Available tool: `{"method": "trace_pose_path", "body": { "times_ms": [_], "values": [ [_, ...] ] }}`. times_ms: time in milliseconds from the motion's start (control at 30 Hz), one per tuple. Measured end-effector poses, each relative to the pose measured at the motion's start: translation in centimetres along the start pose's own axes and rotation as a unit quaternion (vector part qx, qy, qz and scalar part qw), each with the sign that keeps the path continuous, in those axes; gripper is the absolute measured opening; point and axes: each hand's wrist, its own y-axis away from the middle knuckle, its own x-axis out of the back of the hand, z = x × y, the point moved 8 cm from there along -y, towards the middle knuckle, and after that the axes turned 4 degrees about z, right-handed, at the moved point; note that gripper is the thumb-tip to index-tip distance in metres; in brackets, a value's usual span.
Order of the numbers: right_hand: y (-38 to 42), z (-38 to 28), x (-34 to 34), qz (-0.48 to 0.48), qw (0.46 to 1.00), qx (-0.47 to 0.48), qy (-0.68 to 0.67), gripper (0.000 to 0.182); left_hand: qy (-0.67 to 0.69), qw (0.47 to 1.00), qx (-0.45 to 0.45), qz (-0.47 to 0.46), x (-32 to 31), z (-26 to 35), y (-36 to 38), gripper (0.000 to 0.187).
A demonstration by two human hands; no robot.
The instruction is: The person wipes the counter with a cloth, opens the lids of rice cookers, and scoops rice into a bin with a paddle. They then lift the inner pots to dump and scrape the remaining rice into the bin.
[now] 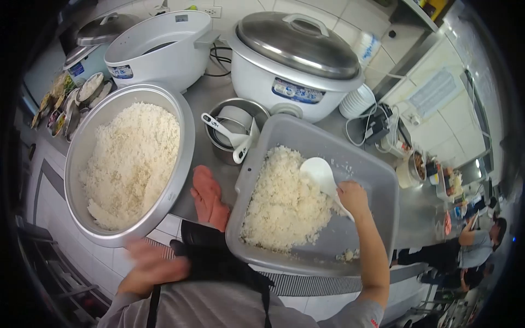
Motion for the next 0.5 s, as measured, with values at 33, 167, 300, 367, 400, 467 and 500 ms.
{"method": "trace_pose_path", "body": {
  "times_ms": [33, 167, 300, 367, 400, 467, 500],
  "values": [
    [-1.7, -1.5, 1.5, 0.053, 0.998, 0.032, 0.024, 0.011, -0.161, 0.979, 0.063, 0.109, 3.6, -1.5, 3.4, 0.022],
    [-7.1, -18.7, 11.8, 0.240, 0.889, 0.252, -0.299, 0.006, -0.443, 0.855, 0.267, 0.040, 10.2, -7.9, 2.3, 0.021],
    [-12.4, -31.0, 4.2, -0.158, 0.932, 0.325, 0.013, 0.022, -0.376, 0.840, 0.388, 0.050, 10.8, -12.0, 5.6, 0.024],
    [-13.5, -32.5, -1.6, -0.176, 0.899, 0.394, 0.073, 0.018, -0.389, 0.830, 0.398, 0.028, 9.6, -12.8, 6.1, 0.024],
    [-14.1, -32.9, -2.2, -0.169, 0.900, 0.395, 0.076, 0.018, -0.397, 0.820, 0.413, -0.002, 9.1, -13.3, 6.4, 0.024],
    [-13.8, -33.0, -3.3, -0.209, 0.887, 0.409, 0.040, 0.016, -0.377, 0.813, 0.443, -0.008, 8.7, -13.6, 6.6, 0.025],
    [-13.5, -33.2, -2.9, -0.170, 0.878, 0.446, 0.027, 0.014, -0.375, 0.815, 0.442, -0.009, 8.6, -13.4, 6.1, 0.025]
  ]
}}
